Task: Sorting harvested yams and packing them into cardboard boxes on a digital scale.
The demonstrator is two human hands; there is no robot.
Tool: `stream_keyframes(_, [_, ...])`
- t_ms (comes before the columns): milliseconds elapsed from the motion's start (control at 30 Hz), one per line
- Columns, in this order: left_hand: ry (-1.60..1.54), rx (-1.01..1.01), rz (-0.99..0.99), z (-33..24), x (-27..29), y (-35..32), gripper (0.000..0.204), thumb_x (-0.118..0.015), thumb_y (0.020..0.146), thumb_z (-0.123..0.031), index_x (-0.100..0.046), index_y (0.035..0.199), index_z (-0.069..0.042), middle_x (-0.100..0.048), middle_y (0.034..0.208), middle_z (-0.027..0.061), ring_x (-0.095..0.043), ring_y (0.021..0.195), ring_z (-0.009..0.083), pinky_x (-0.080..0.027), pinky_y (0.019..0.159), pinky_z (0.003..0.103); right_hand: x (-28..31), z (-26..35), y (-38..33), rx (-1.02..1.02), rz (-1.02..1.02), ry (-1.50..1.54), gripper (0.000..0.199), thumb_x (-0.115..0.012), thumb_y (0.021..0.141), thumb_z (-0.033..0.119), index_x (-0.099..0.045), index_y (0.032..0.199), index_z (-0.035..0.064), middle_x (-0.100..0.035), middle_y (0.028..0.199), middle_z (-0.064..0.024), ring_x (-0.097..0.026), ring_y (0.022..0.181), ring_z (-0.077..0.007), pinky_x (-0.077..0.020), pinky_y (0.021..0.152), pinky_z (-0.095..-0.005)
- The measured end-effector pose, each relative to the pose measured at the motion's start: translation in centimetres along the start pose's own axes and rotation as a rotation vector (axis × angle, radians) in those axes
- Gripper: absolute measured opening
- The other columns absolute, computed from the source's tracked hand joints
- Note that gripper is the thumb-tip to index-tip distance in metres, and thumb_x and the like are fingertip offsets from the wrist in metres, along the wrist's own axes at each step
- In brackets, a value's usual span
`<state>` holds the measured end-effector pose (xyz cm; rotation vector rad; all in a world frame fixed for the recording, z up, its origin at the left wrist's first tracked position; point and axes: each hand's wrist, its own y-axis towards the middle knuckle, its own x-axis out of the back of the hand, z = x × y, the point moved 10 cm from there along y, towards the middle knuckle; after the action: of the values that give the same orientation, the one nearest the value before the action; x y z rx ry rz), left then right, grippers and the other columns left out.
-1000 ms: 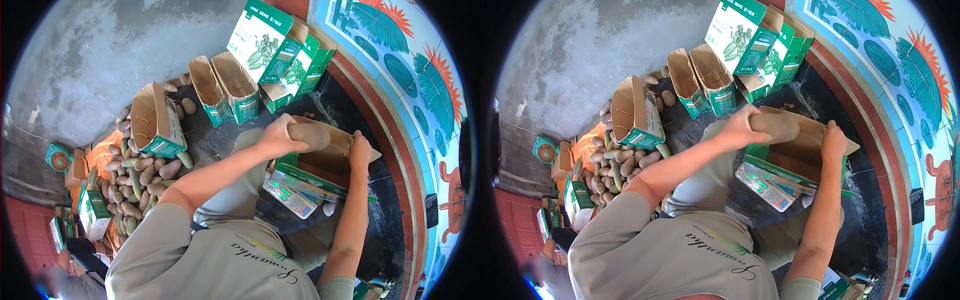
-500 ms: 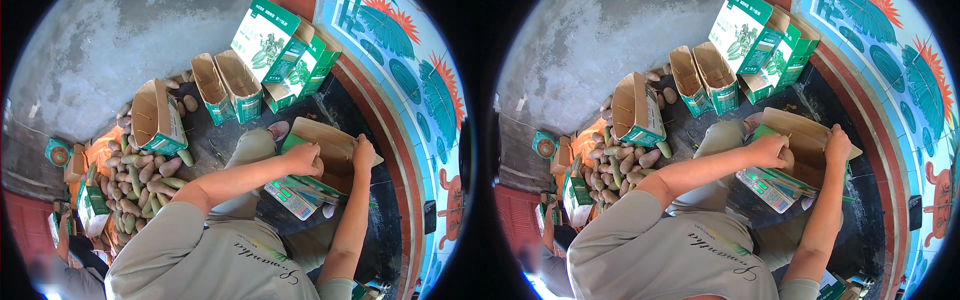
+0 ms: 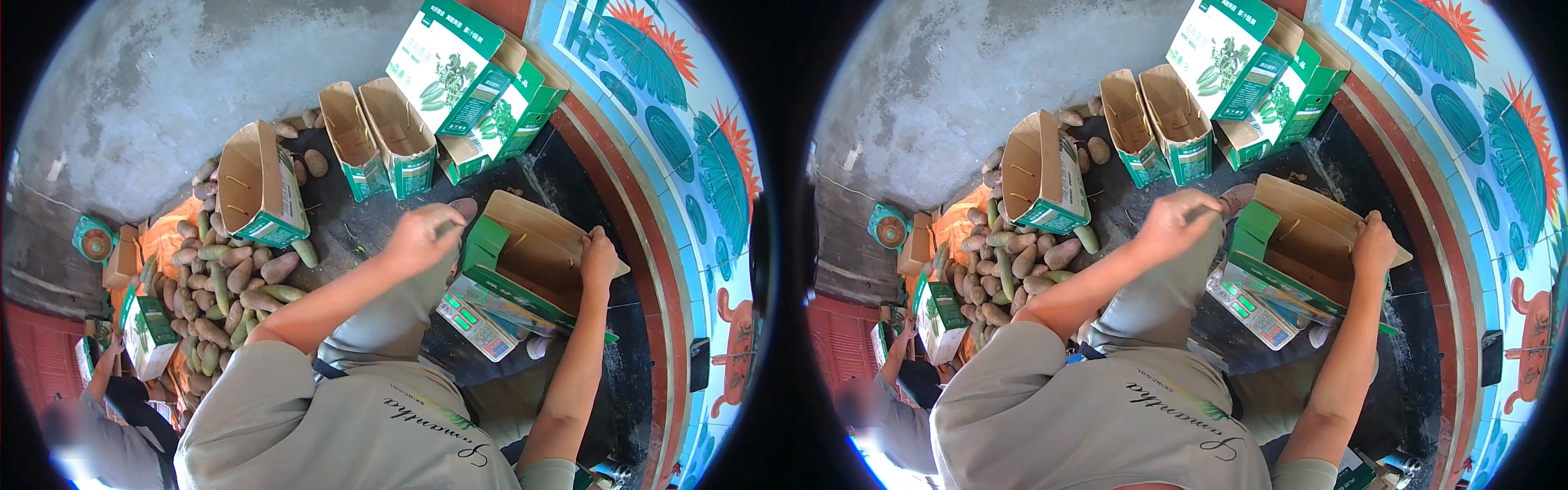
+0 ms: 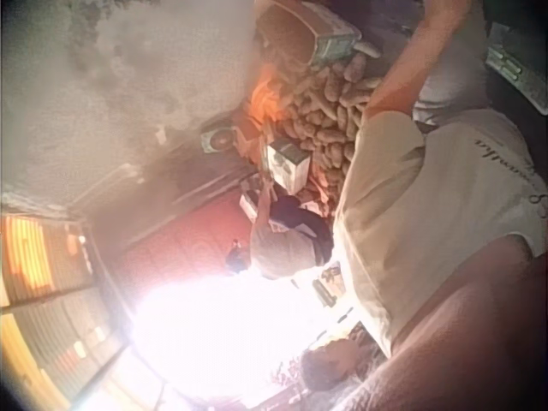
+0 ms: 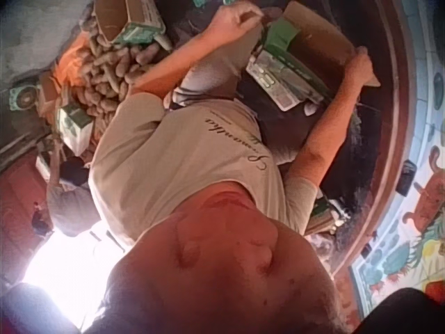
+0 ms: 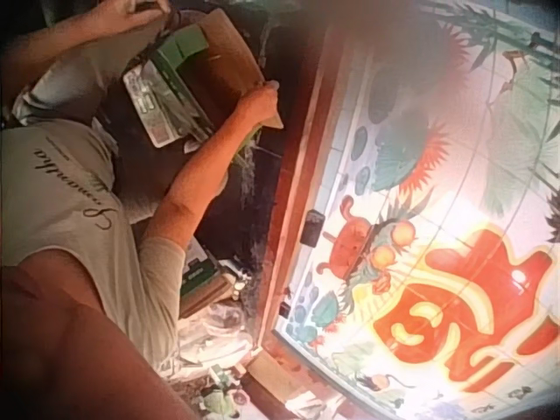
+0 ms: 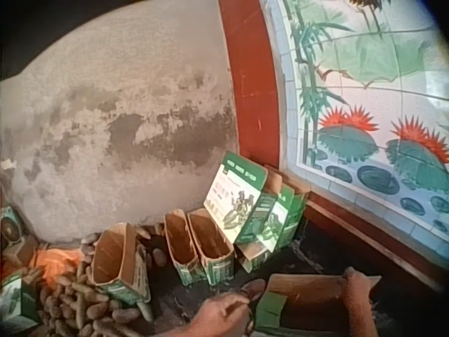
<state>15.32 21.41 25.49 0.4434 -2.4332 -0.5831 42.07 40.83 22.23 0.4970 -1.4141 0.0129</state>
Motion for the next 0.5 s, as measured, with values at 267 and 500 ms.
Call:
stream_keyframes(267, [0.351, 0.271, -0.132, 11.6, 7.6, -7.5, 0.009, -0.06, 0.077, -0.008, -0.063, 0.083, -0.002, -0.063, 0.082, 0.0141, -0.063, 0.076, 0.0279, -0.049, 0.068, 0.033, 0.0, -0.2, -0.1, -0.004, 0.001, 0.003, 0.014, -0.06, 0.08, 0.019, -0.051, 0.082, 0.0078, -0.063, 0.076, -0.0126, -0.061, 0.075, -0.0331, -0.0472, 0.062, -0.0438])
stream_keyframes(500, [0.63, 0.937, 0.398, 26.2, 6.2, -24.3, 0.025, -0.054, 0.078, -0.024, -0.064, 0.095, -0.008, -0.063, 0.095, 0.0192, -0.06, 0.09, 0.0356, -0.048, 0.08, 0.043, 0.8, 0.1, -0.8, -0.008, 0.022, 0.009, 0.015, -0.061, 0.081, 0.02, -0.053, 0.083, 0.0077, -0.063, 0.076, -0.0131, -0.062, 0.075, -0.033, -0.0472, 0.062, -0.0437])
